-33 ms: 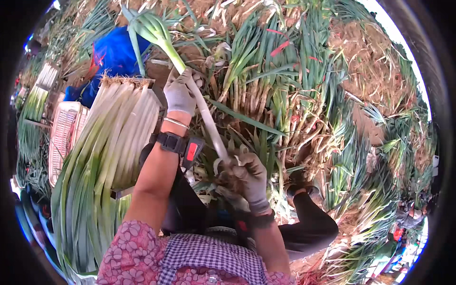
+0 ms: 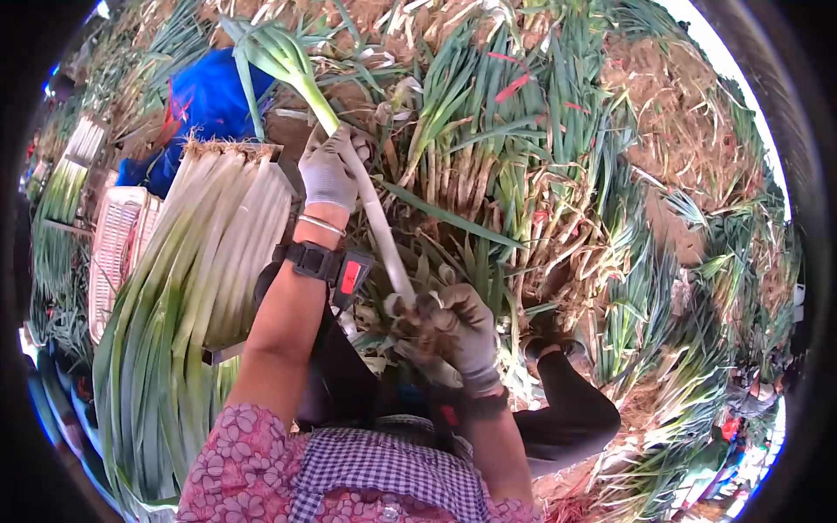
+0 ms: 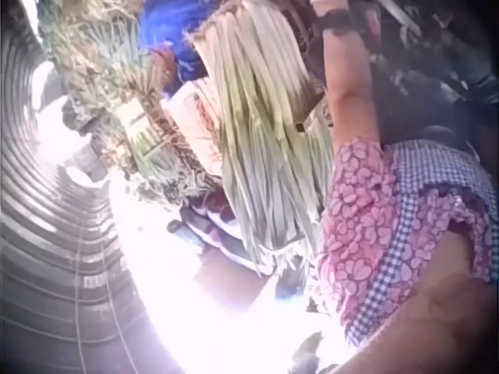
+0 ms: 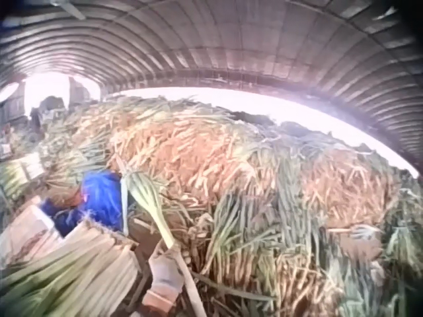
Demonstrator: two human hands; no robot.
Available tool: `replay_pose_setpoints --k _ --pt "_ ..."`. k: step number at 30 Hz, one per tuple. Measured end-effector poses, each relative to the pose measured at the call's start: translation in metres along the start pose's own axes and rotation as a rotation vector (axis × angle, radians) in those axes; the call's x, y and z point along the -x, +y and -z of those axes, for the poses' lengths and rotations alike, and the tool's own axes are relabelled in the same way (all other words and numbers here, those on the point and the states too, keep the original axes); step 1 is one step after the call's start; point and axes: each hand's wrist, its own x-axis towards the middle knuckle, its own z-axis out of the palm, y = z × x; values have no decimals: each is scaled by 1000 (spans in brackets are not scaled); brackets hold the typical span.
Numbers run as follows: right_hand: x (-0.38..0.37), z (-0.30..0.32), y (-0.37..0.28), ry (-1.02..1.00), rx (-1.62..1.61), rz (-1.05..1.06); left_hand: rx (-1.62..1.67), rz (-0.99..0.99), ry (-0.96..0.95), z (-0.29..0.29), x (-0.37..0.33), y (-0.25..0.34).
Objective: The person picks up a leek from a pile, peels away the outer layers by hand, and places the cleaned leek onto a stack, repeating the process with several more leeks.
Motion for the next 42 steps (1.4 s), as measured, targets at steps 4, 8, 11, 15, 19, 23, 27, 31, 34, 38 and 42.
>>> replay_pose_setpoints --k 4,8,11,15,19,23,27,31,34,38,42 --pt "43 55 -4 -27 475 -344 -69 -14 108 6 -14 2" --pt "37 25 -24 35 18 -346 39 -24 3 11 -15 -1" --pt "1 1 -1 -95 -72 -148 99 56 29 14 -8 -20" --pt "-16 -13 8 168 -614 -287 70 78 167 21 -17 -36" --pt "14 -21 -31 139 -237 -435 -24 -5 288 31 -28 -45" --pt "54 -4 -50 155 -355 -513 -71 128 245 38 -25 -67" --pt "102 22 -77 112 136 -227 -174 99 397 36 -32 -74" --pt "79 51 -78 127 779 -307 -149 -20 328 58 -63 -65" --pt "32 20 -79 106 1084 170 -191 -20 381 41 -39 -68" --pt "-17 4 -28 78 1154 337 -189 -3 383 50 -42 -64" --pt "-25 0 -14 33 1143 192 -59 46 368 50 -37 -60"
